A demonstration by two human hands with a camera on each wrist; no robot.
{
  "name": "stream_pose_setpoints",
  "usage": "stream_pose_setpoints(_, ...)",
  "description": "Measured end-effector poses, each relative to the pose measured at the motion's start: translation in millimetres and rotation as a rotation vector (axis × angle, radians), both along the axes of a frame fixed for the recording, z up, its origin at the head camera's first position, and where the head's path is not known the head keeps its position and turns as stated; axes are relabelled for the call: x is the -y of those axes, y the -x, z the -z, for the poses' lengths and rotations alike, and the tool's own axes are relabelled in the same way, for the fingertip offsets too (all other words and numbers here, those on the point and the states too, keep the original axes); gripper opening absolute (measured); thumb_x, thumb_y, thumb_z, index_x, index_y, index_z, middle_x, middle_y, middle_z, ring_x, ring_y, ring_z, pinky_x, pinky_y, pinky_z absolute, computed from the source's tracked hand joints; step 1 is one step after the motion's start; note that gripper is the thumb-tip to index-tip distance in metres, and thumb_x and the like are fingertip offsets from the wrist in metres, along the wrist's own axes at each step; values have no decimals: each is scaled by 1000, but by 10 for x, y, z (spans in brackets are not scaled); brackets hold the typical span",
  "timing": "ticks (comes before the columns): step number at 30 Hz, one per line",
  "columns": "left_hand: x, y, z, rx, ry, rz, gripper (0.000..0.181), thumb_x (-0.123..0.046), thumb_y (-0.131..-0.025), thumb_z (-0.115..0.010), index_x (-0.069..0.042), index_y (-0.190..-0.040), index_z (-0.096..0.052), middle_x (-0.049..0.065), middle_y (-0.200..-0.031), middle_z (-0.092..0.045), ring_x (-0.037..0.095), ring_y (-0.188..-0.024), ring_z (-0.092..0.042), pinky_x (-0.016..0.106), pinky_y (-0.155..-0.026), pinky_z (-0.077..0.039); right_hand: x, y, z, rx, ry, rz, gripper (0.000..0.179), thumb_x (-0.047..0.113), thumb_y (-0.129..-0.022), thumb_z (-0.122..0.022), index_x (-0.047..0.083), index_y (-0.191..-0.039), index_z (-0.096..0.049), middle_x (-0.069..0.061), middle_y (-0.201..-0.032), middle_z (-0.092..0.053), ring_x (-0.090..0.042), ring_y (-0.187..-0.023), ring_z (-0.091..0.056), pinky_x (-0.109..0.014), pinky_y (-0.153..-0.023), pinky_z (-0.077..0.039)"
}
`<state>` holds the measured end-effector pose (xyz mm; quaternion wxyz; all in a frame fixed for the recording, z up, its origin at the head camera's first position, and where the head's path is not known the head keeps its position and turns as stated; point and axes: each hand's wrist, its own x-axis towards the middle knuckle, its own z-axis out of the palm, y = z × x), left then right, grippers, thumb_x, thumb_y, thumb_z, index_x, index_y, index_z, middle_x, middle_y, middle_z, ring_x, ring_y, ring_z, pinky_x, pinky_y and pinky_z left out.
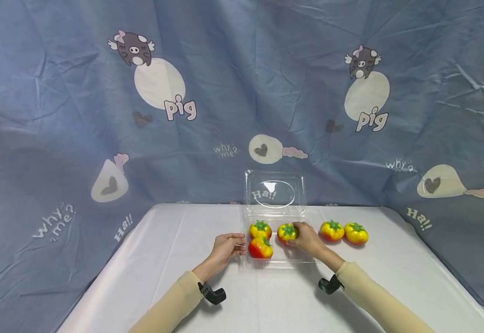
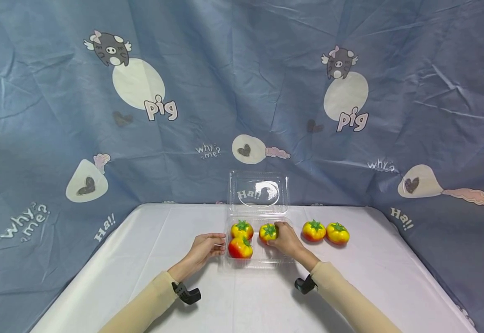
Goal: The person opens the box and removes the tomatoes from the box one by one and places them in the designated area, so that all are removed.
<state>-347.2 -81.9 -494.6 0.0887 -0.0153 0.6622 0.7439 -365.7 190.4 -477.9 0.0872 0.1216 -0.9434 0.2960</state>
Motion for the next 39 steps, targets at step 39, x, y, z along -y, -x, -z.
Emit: stream_pose_setpoints(39, 6, -6, -15, -9, 6, 6, 31, -1, -89, -57, 14, -115, -59, 10, -83, -65, 12, -65, -62, 24, -62, -59, -63, -42, -104, 1, 92, 3, 61, 21, -73, -81, -6, -124, -60, -23, -116, -63, -36, -104, -63, -47, -92, -53)
